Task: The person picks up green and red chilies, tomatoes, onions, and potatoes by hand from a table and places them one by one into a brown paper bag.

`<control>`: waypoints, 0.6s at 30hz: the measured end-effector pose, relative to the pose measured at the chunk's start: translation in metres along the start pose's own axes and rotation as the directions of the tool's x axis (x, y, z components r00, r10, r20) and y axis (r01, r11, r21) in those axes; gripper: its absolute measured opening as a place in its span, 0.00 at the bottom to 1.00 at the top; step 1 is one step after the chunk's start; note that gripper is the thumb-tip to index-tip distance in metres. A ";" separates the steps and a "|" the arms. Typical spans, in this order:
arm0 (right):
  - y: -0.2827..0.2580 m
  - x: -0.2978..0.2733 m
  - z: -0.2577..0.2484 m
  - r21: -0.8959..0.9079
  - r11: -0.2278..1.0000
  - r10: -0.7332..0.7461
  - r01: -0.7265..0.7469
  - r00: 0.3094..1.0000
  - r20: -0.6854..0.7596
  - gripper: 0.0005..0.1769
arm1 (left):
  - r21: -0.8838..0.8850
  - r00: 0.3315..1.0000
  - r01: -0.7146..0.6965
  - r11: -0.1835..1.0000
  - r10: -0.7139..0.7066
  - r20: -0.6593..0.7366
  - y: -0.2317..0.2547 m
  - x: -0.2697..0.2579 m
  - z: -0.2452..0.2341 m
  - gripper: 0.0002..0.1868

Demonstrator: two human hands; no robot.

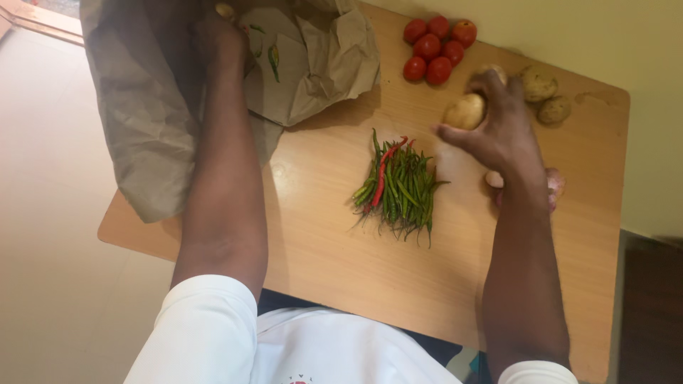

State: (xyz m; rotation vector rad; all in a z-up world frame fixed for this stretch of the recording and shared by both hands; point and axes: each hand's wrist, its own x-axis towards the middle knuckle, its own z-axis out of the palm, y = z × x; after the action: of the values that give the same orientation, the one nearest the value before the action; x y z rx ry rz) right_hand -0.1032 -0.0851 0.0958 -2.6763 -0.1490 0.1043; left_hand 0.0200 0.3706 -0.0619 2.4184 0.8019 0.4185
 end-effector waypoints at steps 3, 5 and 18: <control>-0.039 -0.005 0.000 0.234 0.901 -0.381 0.365 0.924 0.025 0.47 | 0.143 0.992 0.099 0.985 -0.109 0.069 0.008 0.000 -0.003 0.30; -0.075 0.004 0.008 0.542 0.705 -0.568 0.457 0.822 0.046 0.45 | 0.134 0.991 0.104 0.986 -0.114 0.076 0.013 -0.007 -0.013 0.33; -0.207 0.210 0.225 -0.030 0.730 -0.679 0.683 0.719 -0.150 0.55 | 0.416 0.954 -0.252 0.874 0.297 -0.045 0.004 -0.154 -0.027 0.37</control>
State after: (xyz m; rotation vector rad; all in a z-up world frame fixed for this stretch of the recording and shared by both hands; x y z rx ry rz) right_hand 0.0651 0.2239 -0.0232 -2.4068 -1.0640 -0.3308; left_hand -0.1095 0.2830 -0.0562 2.9419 0.6364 0.5397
